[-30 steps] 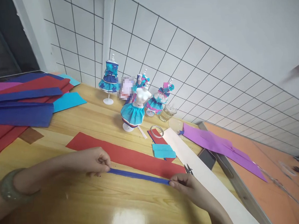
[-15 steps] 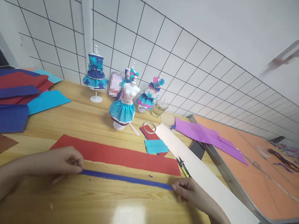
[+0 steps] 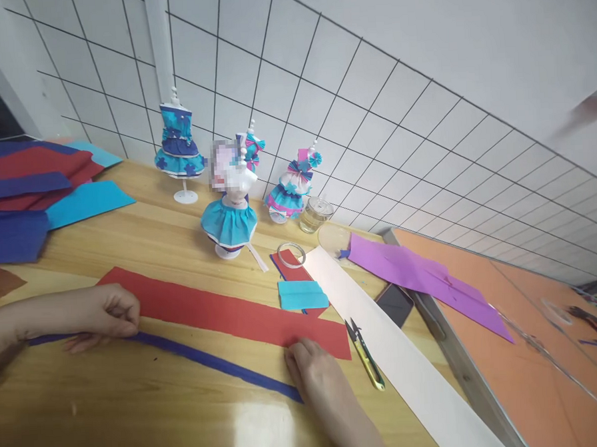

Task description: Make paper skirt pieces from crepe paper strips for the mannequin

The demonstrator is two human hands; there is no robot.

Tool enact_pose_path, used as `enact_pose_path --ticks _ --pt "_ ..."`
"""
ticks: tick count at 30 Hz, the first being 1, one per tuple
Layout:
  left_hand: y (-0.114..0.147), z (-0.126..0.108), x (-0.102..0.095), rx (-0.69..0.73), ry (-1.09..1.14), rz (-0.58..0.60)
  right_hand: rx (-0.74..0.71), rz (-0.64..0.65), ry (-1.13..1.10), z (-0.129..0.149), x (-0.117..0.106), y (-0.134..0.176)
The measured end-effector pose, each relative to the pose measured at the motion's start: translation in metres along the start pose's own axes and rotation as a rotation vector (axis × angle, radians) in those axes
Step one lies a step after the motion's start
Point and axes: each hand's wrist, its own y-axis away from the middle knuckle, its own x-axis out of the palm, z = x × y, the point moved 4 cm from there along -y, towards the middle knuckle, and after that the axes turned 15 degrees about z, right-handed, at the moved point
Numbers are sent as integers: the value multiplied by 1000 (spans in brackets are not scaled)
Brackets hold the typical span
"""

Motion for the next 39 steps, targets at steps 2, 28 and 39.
enact_pose_path --ticks 2,28,39 --pt "1 -6 6 -9 68 109 11 19 -28 -15 -10 3" --pt "1 -12 11 88 174 -49 -200 13 -229 19 8 7" --pt "4 -20 15 135 144 -54 -268 -4 -264 4 25 1"
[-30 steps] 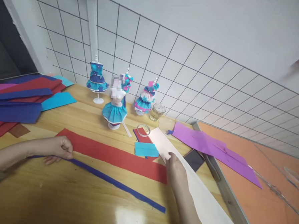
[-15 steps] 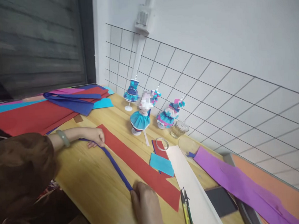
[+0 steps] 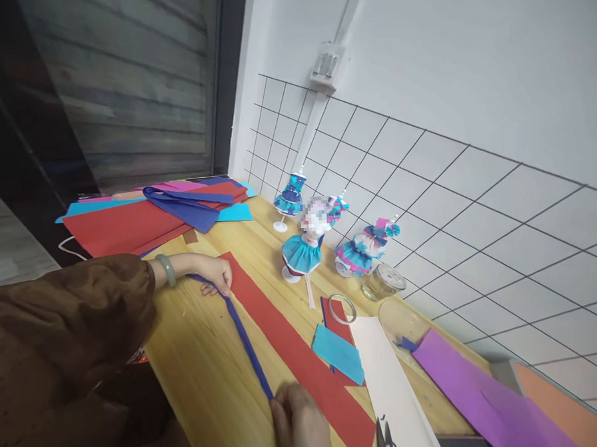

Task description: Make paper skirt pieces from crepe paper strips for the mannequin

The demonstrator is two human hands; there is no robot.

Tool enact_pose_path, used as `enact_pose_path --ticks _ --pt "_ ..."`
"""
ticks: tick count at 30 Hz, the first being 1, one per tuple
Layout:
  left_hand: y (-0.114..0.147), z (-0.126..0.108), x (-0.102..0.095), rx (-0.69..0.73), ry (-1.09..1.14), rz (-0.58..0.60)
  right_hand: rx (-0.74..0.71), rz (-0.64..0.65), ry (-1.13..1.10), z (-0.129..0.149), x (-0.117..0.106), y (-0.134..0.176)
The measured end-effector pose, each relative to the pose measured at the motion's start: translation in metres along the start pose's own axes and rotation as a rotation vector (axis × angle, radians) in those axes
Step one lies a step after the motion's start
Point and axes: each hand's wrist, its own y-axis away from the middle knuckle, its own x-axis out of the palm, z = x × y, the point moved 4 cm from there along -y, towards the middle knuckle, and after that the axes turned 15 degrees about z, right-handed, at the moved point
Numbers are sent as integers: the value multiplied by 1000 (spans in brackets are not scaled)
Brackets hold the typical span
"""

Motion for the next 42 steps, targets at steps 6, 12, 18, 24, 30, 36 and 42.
enact_pose_path --ticks 6,12,18,24,30,36,42 --pt "0 -4 1 2 -8 32 0 -2 -212 2 -10 6" --pt "2 -4 1 6 -9 89 89 156 -502 -15 -15 5" --pt "2 2 2 51 -11 103 123 245 -607 -1 -22 9" --pt "3 5 4 99 -16 74 172 275 -378 29 -26 9" --pt "8 9 5 147 -6 71 144 207 -222 47 -27 10" --pt "23 14 2 80 -15 134 305 229 -409 33 -32 17" --pt "45 23 -19 54 -82 74 334 148 -529 15 -38 19"
